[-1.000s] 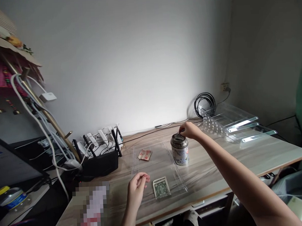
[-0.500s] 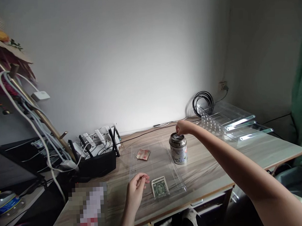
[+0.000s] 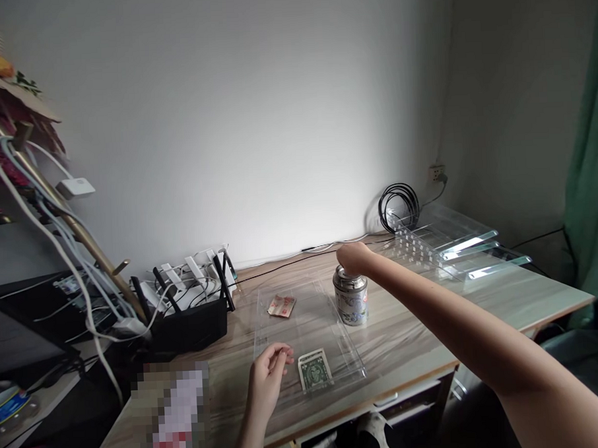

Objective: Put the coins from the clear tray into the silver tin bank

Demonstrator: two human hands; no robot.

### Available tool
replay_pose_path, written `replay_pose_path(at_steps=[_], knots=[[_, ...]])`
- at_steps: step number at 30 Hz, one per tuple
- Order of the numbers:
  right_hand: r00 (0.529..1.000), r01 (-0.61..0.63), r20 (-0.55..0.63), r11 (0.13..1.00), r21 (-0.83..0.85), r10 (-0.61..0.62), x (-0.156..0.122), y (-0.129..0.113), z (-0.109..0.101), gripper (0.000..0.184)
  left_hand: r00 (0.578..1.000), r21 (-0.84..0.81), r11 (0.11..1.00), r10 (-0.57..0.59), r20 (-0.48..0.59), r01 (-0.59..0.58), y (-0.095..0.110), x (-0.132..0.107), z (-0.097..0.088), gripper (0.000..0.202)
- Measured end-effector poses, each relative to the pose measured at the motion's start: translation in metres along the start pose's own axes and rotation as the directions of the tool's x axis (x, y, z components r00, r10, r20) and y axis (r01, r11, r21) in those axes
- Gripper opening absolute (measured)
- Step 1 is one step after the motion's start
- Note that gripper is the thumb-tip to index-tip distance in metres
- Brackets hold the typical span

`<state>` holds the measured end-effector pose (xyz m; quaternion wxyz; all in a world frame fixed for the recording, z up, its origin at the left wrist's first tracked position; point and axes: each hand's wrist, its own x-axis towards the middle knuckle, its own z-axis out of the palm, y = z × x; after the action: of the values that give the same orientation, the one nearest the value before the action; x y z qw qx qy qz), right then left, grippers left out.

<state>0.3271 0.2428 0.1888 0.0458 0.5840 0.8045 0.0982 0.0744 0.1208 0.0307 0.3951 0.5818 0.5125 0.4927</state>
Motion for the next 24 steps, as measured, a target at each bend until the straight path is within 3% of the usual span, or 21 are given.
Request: replay_pose_path(at_steps=[3, 6, 8, 10, 12, 14, 15, 16, 19, 20, 24], knots=[[0.998, -0.025, 0.059, 1.000, -0.002, 0.025, 0.004, -0.004, 0.001, 0.023, 1.000, -0.008, 1.000, -0.004, -0.004, 0.004, 0.000, 0.000, 0.000, 0.024], [0.999, -0.009, 0.046, 1.000, 0.009, 0.009, 0.008, -0.006, 0.004, 0.022, 1.000, -0.025, 1.000, -0.004, -0.004, 0.004, -0.001, 0.000, -0.001, 0.024], [1.000, 0.010, -0.014, 0.997, 0.070, -0.009, 0.005, -0.003, 0.006, 0.022, 1.000, -0.026, 1.000, 0.000, 0.000, 0.000, -0.001, 0.000, -0.002, 0.025], [0.989, 0.030, -0.147, 0.983, 0.182, -0.002, -0.005, 0.003, 0.010, 0.027, 1.000, -0.024, 1.000, 0.005, 0.000, -0.005, 0.000, -0.001, -0.003, 0.025], [0.922, 0.019, -0.375, 0.958, 0.287, 0.094, -0.022, 0.009, 0.018, 0.037, 1.000, -0.032, 0.999, 0.010, -0.005, -0.010, 0.001, -0.002, -0.004, 0.025], [0.797, 0.003, -0.569, 0.940, 0.342, 0.204, -0.041, 0.010, 0.032, 0.045, 1.000, -0.044, 0.999, 0.015, -0.005, -0.015, 0.001, -0.003, -0.004, 0.025], [0.759, 0.009, -0.614, 0.939, 0.344, 0.218, -0.050, 0.009, 0.041, 0.047, 1.000, -0.049, 0.999, 0.018, -0.002, -0.018, 0.002, -0.004, -0.005, 0.025], [0.757, 0.032, -0.623, 0.942, 0.334, 0.195, -0.057, 0.006, 0.050, 0.048, 1.000, -0.052, 0.998, 0.021, 0.003, -0.021, 0.002, -0.004, -0.005, 0.024], [0.850, 0.132, -0.524, 0.942, 0.309, 0.052, -0.066, -0.001, 0.073, 0.048, 1.000, -0.054, 0.998, 0.024, 0.001, -0.024, 0.001, -0.004, -0.005, 0.023], [0.858, 0.143, -0.511, 0.936, 0.322, 0.044, -0.065, -0.002, 0.077, 0.048, 1.000, -0.053, 0.998, 0.026, -0.006, -0.026, 0.000, -0.004, -0.005, 0.023], [0.777, 0.069, -0.598, 0.918, 0.391, 0.197, -0.055, 0.004, 0.077, 0.046, 0.999, -0.051, 0.998, 0.025, -0.027, -0.027, -0.001, -0.005, -0.004, 0.021]])
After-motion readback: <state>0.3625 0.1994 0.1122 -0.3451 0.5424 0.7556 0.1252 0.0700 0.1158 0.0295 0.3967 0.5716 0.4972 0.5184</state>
